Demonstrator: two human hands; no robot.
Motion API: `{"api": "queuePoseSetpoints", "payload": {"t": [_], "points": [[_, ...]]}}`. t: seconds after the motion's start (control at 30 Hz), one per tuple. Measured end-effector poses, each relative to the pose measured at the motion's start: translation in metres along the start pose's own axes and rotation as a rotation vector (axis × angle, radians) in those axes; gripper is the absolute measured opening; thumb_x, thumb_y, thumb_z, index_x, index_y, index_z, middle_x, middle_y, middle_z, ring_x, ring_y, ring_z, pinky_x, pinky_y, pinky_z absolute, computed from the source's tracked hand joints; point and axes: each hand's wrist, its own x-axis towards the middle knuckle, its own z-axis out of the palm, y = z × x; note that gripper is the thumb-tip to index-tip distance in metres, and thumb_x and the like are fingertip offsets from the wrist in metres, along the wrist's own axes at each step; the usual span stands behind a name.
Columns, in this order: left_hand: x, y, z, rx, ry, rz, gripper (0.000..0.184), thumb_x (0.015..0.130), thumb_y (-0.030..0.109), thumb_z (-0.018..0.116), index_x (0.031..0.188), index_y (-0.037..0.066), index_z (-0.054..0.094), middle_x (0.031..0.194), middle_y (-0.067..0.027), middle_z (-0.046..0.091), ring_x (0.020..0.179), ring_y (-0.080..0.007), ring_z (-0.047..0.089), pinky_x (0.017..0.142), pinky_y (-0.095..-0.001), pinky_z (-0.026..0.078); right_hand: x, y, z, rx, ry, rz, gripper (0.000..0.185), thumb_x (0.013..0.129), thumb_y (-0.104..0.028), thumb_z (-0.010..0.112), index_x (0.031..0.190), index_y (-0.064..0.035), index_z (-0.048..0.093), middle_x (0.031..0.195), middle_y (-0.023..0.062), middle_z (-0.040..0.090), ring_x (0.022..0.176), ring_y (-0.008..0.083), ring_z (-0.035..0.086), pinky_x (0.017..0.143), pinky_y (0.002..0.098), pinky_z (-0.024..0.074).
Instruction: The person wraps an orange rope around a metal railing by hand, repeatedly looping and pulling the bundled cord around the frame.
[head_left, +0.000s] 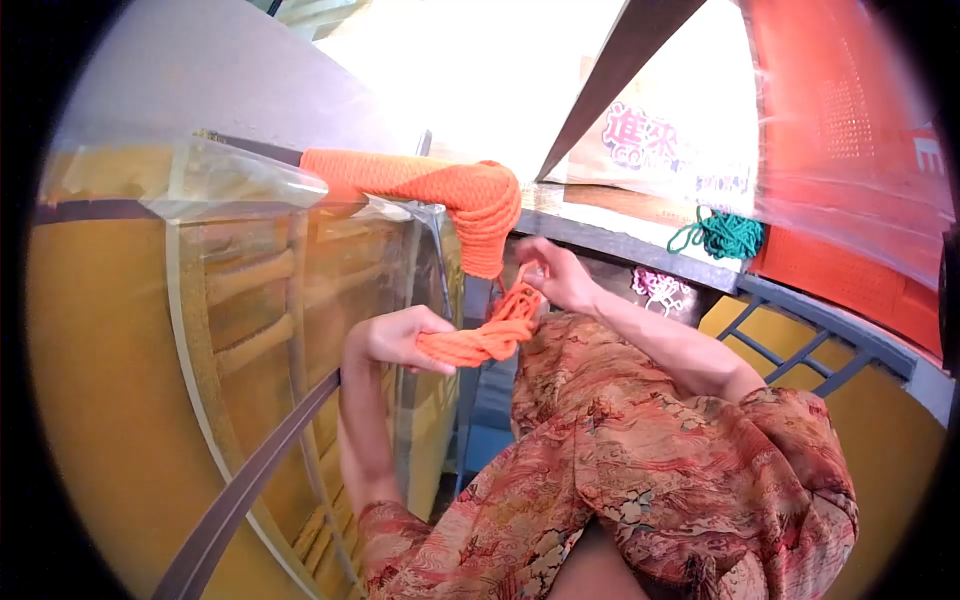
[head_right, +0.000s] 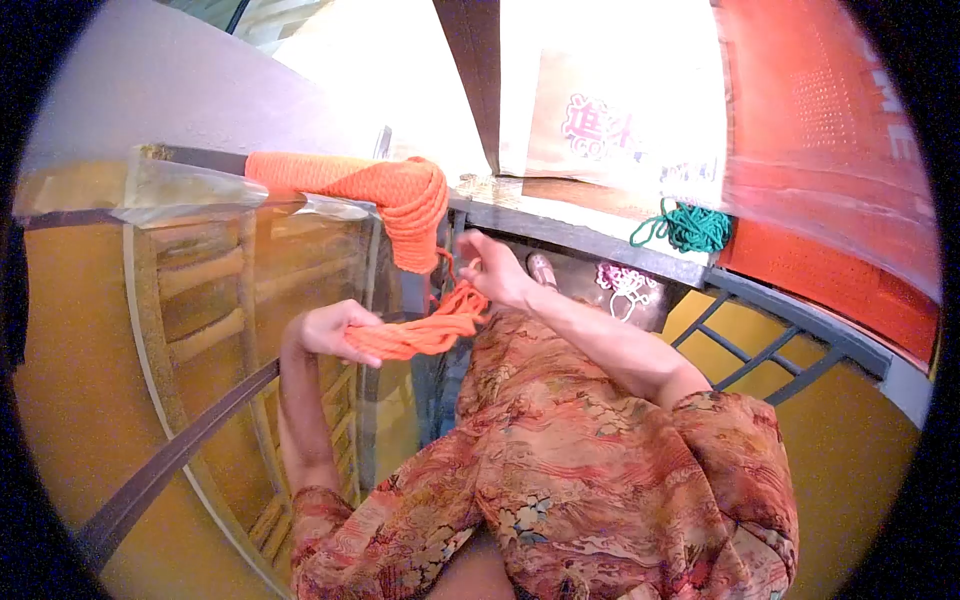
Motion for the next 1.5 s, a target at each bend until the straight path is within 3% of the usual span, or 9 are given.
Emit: {"api": "queuePoseSetpoints", "payload": {"t": [0.07,0.17,0.53,0.67,0.87,0.9,1.0,1.23,1.5], "points": [[-0.014,0.011,0.001,0.123,0.04,0.128,0.029,0.071,0.019,0.081,0.086,-0.001,0.065,0.067,0.0005,0.06,0.055,-0.0065,0.051,0.05,-0.0223,0.04,0.031,-0.015,-0.005,-0.256,0.177,-0.684,0.049,0.066,-0.002,0.062,0.114,-0.0046,0.053,0.114,0.0139,0.057,0.111,0.0307,0.053,0.093,0.0413,0.0453],[-0.034,-0.001,-0.006,0.094,0.082,0.493,0.041,0.057,0.013,0.089,0.086,-0.005,0.067,0.07,-0.0055,0.065,0.057,-0.0084,0.056,0.053,-0.024,0.044,0.069,0.044,0.028,-0.518,0.011,-0.928,0.058,0.06,-0.006,0.062,0.117,-0.0046,0.053,0.114,0.0131,0.057,0.113,0.0332,0.049,0.097,0.0408,0.0413],[-0.056,-0.029,-0.002,-0.234,0.318,0.473,0.037,0.048,0.012,0.09,0.069,-0.003,0.064,0.059,-0.0034,0.061,0.05,-0.0074,0.051,0.047,-0.0238,0.039,0.052,0.079,0.026,-0.523,-0.061,-0.558,0.024,0.068,-0.019,0.063,0.089,-0.0079,0.063,0.07,0.0107,0.059,0.069,0.0325,0.06,0.061,0.0423,0.0488],[-0.06,-0.025,0.006,-0.404,0.431,0.536,0.036,0.042,0.007,0.089,0.061,0.0,0.059,0.054,-0.0035,0.056,0.046,-0.0082,0.047,0.045,-0.0244,0.037,-0.017,0.13,-0.063,-1.085,-0.538,-0.039,0.015,0.07,-0.02,0.063,0.081,-0.0101,0.068,0.079,0.0131,0.066,0.077,0.03,0.065,0.064,0.0418,0.0529],[-0.059,-0.03,0.016,-0.605,0.68,0.616,0.039,0.038,0.005,0.089,0.061,0.001,0.057,0.056,-0.0032,0.055,0.046,-0.0088,0.046,0.046,-0.0262,0.039,-0.18,0.264,-0.191,-0.616,-0.287,0.905,0.02,0.072,-0.009,0.061,0.09,-0.0032,0.068,0.081,0.0148,0.065,0.068,0.0275,0.067,0.05,0.0362,0.0553],[-0.061,-0.032,0.012,-0.607,0.606,0.614,0.041,0.037,0.003,0.089,0.065,0.001,0.059,0.059,-0.0041,0.057,0.049,-0.0086,0.048,0.049,-0.0263,0.041,-0.181,0.174,-0.194,-0.335,-0.104,1.096,0.013,0.075,-0.011,0.06,0.08,-0.0023,0.068,0.075,0.0158,0.064,0.058,0.0277,0.065,0.044,0.0353,0.0548],[-0.061,-0.05,-0.01,-0.382,0.503,0.665,0.045,0.042,-0.001,0.086,0.081,0.001,0.063,0.069,-0.0041,0.063,0.059,-0.0067,0.054,0.059,-0.0252,0.046,-0.198,0.224,-0.196,-0.567,-0.35,1.108,0.015,0.077,-0.015,0.06,0.079,-0.0021,0.068,0.074,0.0184,0.064,0.054,0.0278,0.064,0.044,0.0346,0.0549],[-0.024,-0.005,-0.029,-0.188,0.573,0.015,0.023,0.067,0.002,0.074,0.088,-0.001,0.066,0.078,0.0015,0.064,0.073,-0.0039,0.053,0.066,-0.0213,0.044,-0.078,0.142,-0.094,-0.952,-0.459,0.317,0.04,0.074,-0.017,0.062,0.114,-0.0139,0.059,0.099,0.0144,0.065,0.092,0.033,0.062,0.076,0.0439,0.0503],[0.055,-0.067,-0.084,0.517,0.86,-0.015,0.019,0.074,0.009,0.063,0.09,0.0,0.061,0.086,-0.0179,0.065,0.078,-0.0289,0.064,0.072,-0.0369,0.048,0.101,0.035,0.037,0.771,-0.299,-0.107,0.031,0.09,-0.009,0.054,0.12,-0.0019,0.055,0.113,0.0086,0.062,0.1,0.0157,0.059,0.09,0.0293,0.0464]]}}
